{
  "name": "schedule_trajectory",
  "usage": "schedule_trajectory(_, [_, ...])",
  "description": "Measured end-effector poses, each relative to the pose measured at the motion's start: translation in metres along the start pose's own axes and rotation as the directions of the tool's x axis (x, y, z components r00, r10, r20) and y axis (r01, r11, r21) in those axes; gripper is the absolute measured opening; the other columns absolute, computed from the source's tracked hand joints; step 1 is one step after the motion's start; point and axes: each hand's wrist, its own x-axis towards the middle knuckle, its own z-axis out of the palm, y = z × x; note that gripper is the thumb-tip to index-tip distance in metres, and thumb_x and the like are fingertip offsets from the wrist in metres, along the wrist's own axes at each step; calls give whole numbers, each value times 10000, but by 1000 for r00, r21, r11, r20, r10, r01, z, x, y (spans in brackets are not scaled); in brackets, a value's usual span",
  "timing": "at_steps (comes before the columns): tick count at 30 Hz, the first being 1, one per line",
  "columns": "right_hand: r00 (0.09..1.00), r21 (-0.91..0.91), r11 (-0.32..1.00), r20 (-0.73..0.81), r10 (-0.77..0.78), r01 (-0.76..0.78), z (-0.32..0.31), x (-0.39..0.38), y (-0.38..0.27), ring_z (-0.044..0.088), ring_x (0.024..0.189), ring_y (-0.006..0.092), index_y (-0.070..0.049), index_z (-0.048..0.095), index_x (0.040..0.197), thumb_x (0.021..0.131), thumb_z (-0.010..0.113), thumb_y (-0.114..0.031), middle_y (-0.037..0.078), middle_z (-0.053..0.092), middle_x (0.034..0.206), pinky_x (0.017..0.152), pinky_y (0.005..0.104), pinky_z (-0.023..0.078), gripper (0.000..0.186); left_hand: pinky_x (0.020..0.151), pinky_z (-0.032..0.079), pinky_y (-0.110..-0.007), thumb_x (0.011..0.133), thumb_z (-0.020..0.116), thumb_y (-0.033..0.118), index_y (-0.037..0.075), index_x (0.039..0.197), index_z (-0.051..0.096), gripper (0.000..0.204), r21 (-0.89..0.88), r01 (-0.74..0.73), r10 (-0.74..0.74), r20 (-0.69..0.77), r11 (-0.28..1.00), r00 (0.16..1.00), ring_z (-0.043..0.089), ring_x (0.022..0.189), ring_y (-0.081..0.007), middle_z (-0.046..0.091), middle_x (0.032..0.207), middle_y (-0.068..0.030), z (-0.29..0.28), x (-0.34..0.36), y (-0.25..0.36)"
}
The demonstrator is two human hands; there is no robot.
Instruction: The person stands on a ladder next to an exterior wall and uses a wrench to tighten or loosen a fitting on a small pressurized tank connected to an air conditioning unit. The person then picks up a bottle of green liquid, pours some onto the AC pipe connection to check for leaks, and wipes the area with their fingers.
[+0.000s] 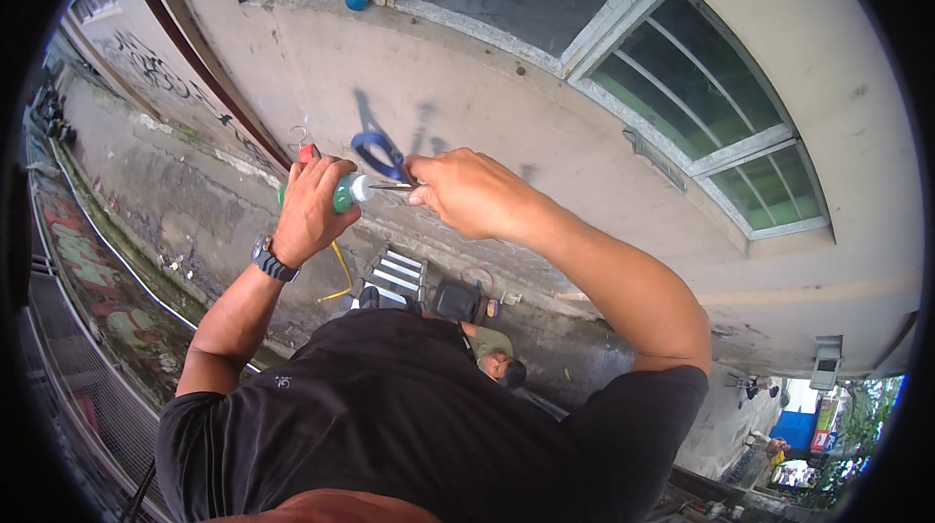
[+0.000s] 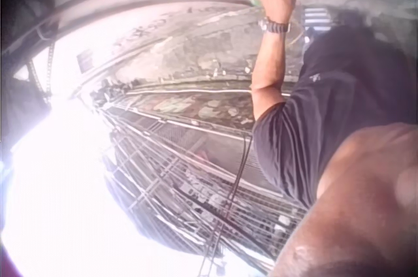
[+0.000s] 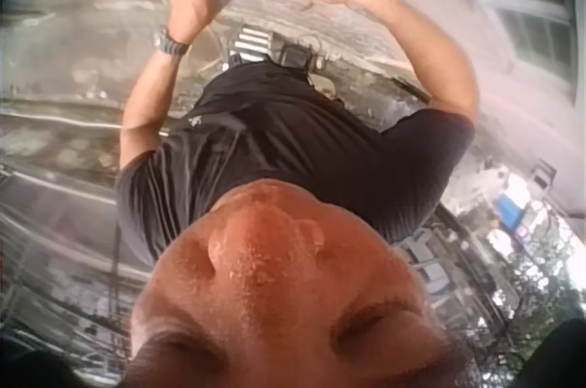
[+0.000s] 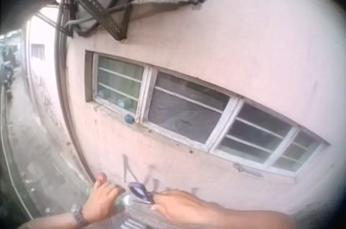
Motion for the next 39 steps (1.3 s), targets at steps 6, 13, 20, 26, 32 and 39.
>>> schedule_trajectory(6, [922, -569, 794, -152, -357, 214, 7, -6, -9, 706, 844, 313, -71, 654, 1128, 969, 663, -188, 112, 642, 899, 734, 452, 547, 198, 923, 433, -437, 666, 845, 91, 71, 1218, 606, 602, -144, 118, -104, 106, 982, 989, 625, 1098, -325, 651, 1133, -97, 6, 0, -4])
schedule_trajectory(13, [923, 264, 902, 275, 269, -342, -15, 12, 3, 736, 674, 223, -23, 645, 1128, 1070, 614, -294, 120, 713, 830, 665, 410, 566, 279, 929, 431, -444, 662, 835, 81, 71, 1227, 600, 612, -19, 45, -43, 70, 999, 997, 621, 1086, -326, 652, 1136, -100, 10, 0, -1])
schedule_trajectory(20, [993, 108, 988, 54, 105, -110, -41, 0, -13, 713, 841, 351, 33, 640, 1101, 1049, 621, -265, 176, 703, 919, 770, 456, 541, 303, 976, 453, -453, 739, 860, 104, 75, 1239, 585, 571, -328, -27, 12, -47, 944, 999, 627, 1083, -342, 670, 1151, -114, 15, 2, -19])
schedule_trajectory(26, [994, 29, 996, -66, -85, 87, -33, -12, -11, 678, 1005, 414, 22, 653, 1238, 1022, 628, -208, 196, 704, 1035, 865, 513, 517, 316, 988, 470, -457, 754, 871, 85, 78, 1260, 561, 594, -507, -77, 9, -135, 859, 991, 627, 1115, -354, 661, 1189, -128, 21, 5, -22])
schedule_trajectory(32, [978, 36, 985, -128, -163, 169, -32, -18, -23, 682, 931, 401, 25, 667, 1243, 983, 672, -152, 180, 684, 967, 808, 488, 534, 314, 987, 495, -450, 729, 846, 38, 64, 1254, 560, 598, -512, -99, 11, -173, 853, 985, 646, 1113, -353, 668, 1181, -139, 17, 7, -20])
schedule_trajectory(39, [981, 8, 989, -129, -147, 149, -27, -16, -22, 691, 873, 393, -5, 688, 1225, 972, 690, -150, 166, 685, 940, 749, 478, 543, 291, 975, 512, -443, 695, 815, 25, 44, 1226, 575, 583, -491, -66, -7, -145, 869, 989, 649, 1101, -371, 666, 1168, -153, 16, 9, -17])
